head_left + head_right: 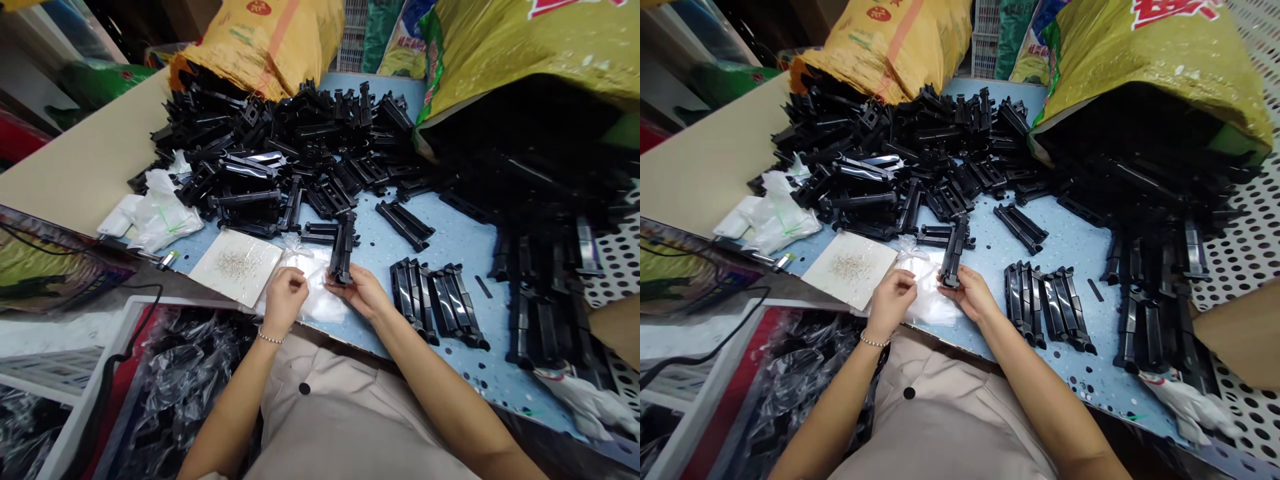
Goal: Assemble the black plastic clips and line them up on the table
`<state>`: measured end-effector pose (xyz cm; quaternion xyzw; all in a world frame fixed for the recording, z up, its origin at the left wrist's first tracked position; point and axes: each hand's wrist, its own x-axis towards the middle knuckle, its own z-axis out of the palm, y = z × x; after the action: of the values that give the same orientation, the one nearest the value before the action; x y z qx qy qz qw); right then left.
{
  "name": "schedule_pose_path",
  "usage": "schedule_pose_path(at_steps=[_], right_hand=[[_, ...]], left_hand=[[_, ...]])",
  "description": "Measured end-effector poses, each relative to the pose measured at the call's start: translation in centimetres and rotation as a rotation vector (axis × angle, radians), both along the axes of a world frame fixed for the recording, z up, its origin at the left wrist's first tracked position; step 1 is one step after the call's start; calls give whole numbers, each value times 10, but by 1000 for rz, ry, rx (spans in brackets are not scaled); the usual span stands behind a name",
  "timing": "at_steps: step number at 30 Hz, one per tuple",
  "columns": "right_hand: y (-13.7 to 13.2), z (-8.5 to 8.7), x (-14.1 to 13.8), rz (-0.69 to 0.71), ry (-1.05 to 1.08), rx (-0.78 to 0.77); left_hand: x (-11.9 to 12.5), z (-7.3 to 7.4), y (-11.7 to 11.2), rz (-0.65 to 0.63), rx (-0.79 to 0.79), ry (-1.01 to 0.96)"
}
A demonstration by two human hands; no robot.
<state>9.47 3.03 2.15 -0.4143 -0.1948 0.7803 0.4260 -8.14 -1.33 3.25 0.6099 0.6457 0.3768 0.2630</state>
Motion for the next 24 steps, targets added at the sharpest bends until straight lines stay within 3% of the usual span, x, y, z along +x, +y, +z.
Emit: schedule_pose_path(at_steps=[2,5,8,10,12,17,21,24], right_hand=[[0,2,3,-10,-16,-7],[-11,14,17,11,20,-41],[-38,23,37,262,238,-204],[-56,22,44,472,440,-357],[-67,16,44,569,617,-476],[-62,3,28,465,742,-516],[-58,-3,31,503,607,-495],[-57,-7,34,479,442,-414]], left_hand=[[-3,5,-6,-59,49,197],[-7,7,-7,-200,-4,416],[-11,2,-1,-215,-59,316],[-15,-3,2,-213,-64,198],[-19,-8,0,-230,-59,128],[-27,-13,-17,-158,-74,109],[-26,-6,-25,-108,-69,96],[-16,7,-29,-209,-19,145]])
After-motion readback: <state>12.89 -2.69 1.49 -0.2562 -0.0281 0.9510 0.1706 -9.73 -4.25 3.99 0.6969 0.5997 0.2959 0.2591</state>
